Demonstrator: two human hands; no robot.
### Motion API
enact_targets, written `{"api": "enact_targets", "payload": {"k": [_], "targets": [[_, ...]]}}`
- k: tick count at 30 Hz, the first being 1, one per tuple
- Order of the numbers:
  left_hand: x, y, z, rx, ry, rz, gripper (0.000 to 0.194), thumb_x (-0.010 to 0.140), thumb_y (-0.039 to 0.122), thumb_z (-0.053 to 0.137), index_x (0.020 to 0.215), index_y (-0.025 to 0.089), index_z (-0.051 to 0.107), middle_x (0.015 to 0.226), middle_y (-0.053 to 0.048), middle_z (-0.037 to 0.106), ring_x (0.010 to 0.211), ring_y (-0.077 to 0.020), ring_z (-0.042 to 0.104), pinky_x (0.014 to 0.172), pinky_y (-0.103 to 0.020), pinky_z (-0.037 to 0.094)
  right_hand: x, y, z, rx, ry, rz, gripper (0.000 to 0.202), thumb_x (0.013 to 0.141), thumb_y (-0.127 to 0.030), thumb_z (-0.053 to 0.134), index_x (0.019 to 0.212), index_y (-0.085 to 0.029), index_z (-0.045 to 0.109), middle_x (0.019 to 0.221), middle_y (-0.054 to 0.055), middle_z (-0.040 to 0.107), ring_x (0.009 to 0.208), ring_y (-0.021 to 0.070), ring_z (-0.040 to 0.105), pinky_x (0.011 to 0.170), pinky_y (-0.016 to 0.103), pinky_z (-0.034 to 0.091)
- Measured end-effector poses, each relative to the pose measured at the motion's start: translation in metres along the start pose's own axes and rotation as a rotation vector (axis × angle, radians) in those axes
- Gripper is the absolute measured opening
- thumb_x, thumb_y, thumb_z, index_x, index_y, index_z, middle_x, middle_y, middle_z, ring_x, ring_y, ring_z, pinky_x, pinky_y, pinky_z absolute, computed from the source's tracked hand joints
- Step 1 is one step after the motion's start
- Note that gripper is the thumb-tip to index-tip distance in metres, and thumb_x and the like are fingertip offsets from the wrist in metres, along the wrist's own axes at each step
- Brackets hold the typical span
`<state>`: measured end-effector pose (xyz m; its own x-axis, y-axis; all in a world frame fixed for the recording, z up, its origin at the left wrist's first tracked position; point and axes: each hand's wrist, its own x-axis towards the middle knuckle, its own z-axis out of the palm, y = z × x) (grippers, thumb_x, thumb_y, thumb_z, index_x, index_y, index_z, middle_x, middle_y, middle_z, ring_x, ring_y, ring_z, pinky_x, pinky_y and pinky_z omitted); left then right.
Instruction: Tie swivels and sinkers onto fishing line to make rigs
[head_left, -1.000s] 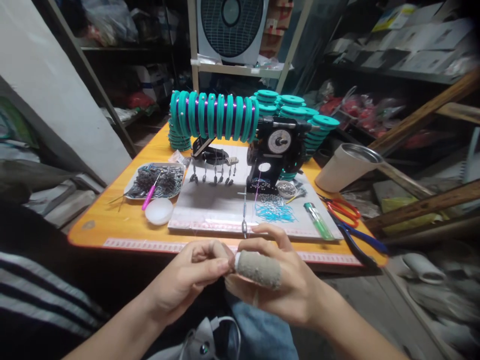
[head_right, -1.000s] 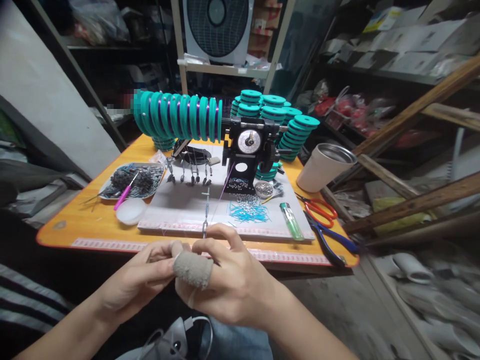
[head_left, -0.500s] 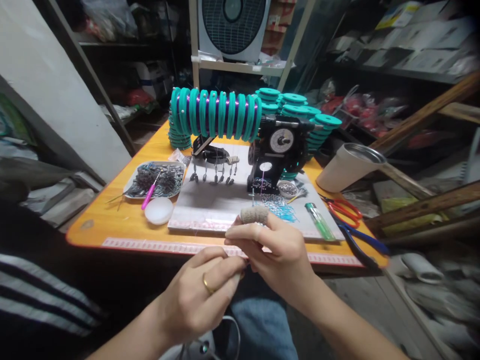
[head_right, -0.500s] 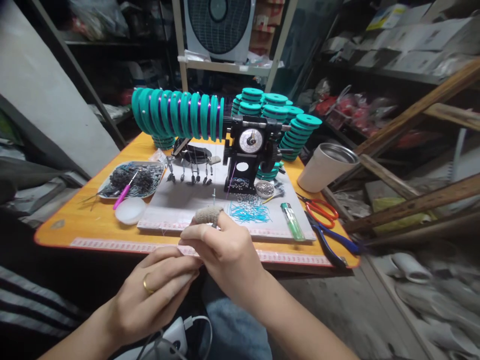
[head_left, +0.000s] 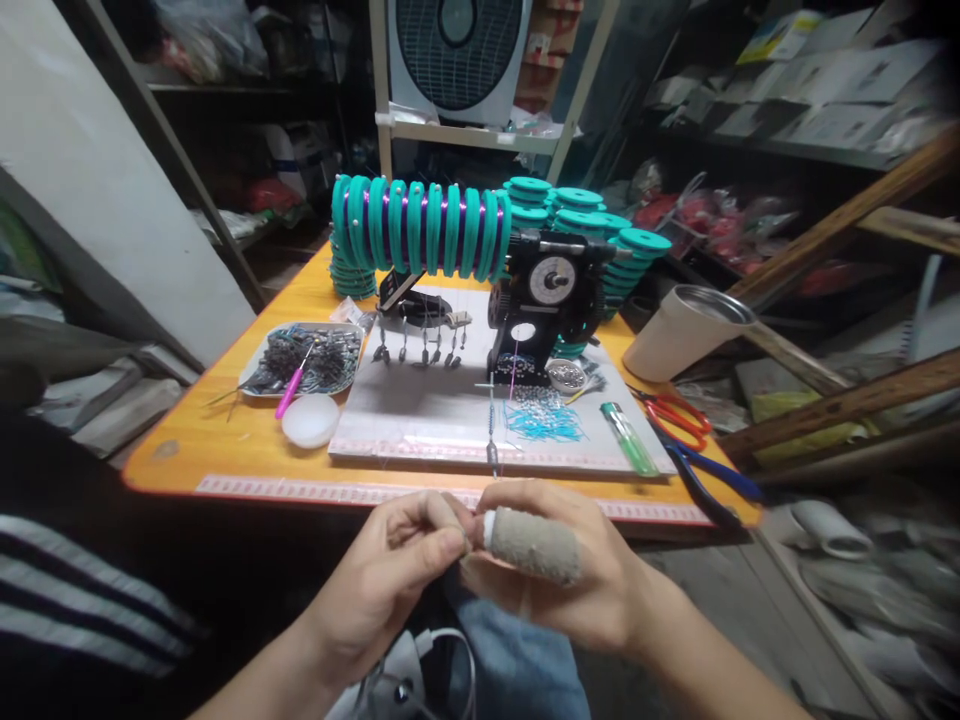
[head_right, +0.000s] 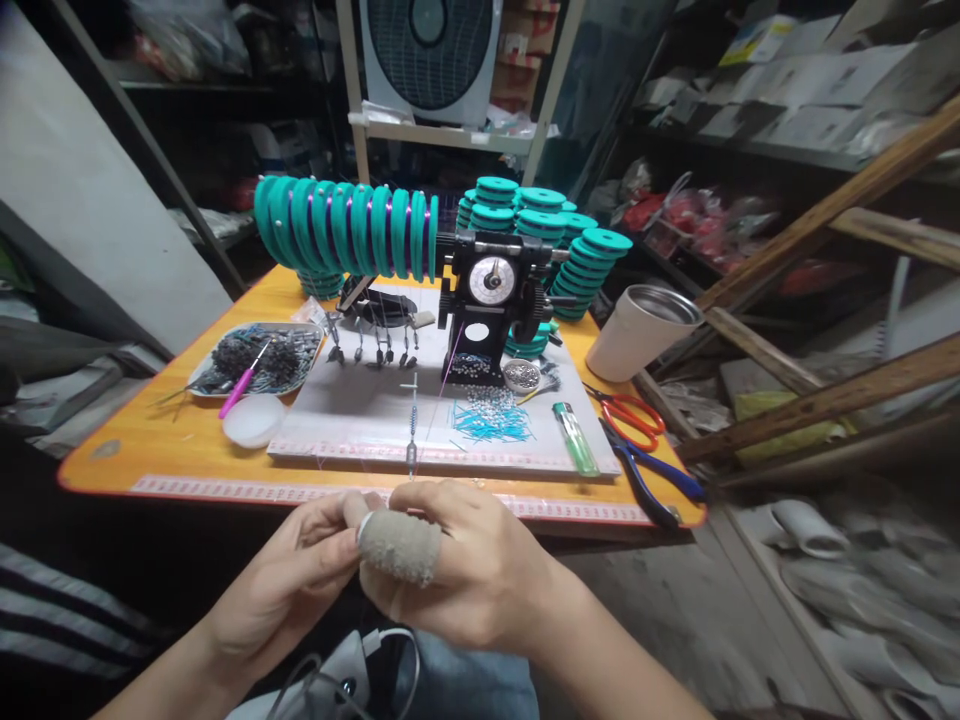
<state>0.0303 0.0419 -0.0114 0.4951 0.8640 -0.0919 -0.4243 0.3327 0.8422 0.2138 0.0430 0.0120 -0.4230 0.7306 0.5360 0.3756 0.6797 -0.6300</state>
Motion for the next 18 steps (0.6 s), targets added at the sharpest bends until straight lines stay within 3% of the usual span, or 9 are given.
{"api": "enact_targets", "payload": {"k": [2,4,7,9,11,13,14,18], "targets": [[-0.002,-0.001,-0.002,0.282,0.038,0.177,0.022,0.091,0.024,0.066,0.071,0.016,0.059,0.084,-0.003,0.056,0.082,-0.0133,0.056,0.074,-0.022,0.047,-0.001,-0.001,-0.002,0.040,-0.025,-0.008,0.006,0.087,-0.023,0.072,0.087,-0.022,0.066,0.074,0.000,0.067,0.060,0.0148,0.064,0.057,0.028,0.057],[-0.003,-0.003,-0.005,0.677,0.093,0.482,0.014,0.091,0.012,0.061,0.078,0.017,0.062,0.091,-0.004,0.055,0.088,-0.0142,0.058,0.078,-0.024,0.049,-0.001,-0.002,-0.002,0.092,0.002,0.018,0.006,0.091,-0.024,0.069,0.086,-0.022,0.067,0.072,-0.001,0.062,0.060,0.0136,0.062,0.054,0.024,0.056],[-0.002,-0.005,-0.008,1.143,0.131,0.953,0.021,0.085,-0.004,0.059,0.091,0.015,0.065,0.093,-0.005,0.055,0.090,-0.0161,0.058,0.081,-0.026,0.053,0.007,-0.002,0.000,0.094,0.104,0.014,0.011,0.096,-0.017,0.061,0.091,-0.020,0.071,0.086,0.003,0.061,0.074,0.0136,0.065,0.064,0.023,0.057],[-0.001,-0.005,-0.009,1.309,0.096,1.131,0.025,0.081,-0.007,0.060,0.097,0.011,0.065,0.094,-0.008,0.060,0.094,-0.0191,0.059,0.085,-0.030,0.055,0.016,-0.001,0.002,0.040,0.147,-0.002,0.013,0.095,-0.013,0.061,0.092,-0.019,0.072,0.094,0.006,0.060,0.083,0.0148,0.064,0.072,0.025,0.056],[0.000,-0.002,-0.008,1.392,0.009,1.204,0.026,0.081,-0.008,0.061,0.101,0.007,0.065,0.099,-0.013,0.065,0.101,-0.0224,0.061,0.092,-0.034,0.056,0.023,0.000,0.004,-0.017,0.162,0.001,0.012,0.094,-0.012,0.063,0.090,-0.018,0.072,0.090,0.005,0.061,0.082,0.0145,0.063,0.073,0.025,0.055],[-0.001,0.003,-0.007,1.364,-0.073,1.156,0.026,0.081,-0.009,0.059,0.101,0.007,0.064,0.100,-0.014,0.068,0.100,-0.0216,0.064,0.094,-0.034,0.055,0.026,0.001,0.004,-0.073,0.166,-0.003,0.011,0.093,-0.011,0.064,0.088,-0.019,0.070,0.085,0.004,0.063,0.077,0.0135,0.060,0.070,0.023,0.053],[-0.002,0.006,-0.006,1.300,-0.082,1.063,0.025,0.082,-0.008,0.059,0.099,0.009,0.064,0.100,-0.013,0.069,0.098,-0.0199,0.065,0.092,-0.032,0.055,0.024,0.002,0.004,-0.092,0.181,-0.013,0.010,0.093,-0.011,0.064,0.091,-0.019,0.069,0.086,0.003,0.064,0.076,0.0132,0.059,0.069,0.023,0.053],[-0.005,0.010,-0.004,0.716,0.017,0.434,0.013,0.092,0.012,0.061,0.080,0.017,0.062,0.091,-0.004,0.066,0.089,-0.0138,0.065,0.080,-0.022,0.052,0.009,0.002,-0.003,-0.089,0.140,-0.176,0.026,0.090,-0.004,0.056,0.110,-0.018,0.058,0.102,0.008,0.063,0.091,0.0168,0.063,0.079,0.029,0.056]]}}
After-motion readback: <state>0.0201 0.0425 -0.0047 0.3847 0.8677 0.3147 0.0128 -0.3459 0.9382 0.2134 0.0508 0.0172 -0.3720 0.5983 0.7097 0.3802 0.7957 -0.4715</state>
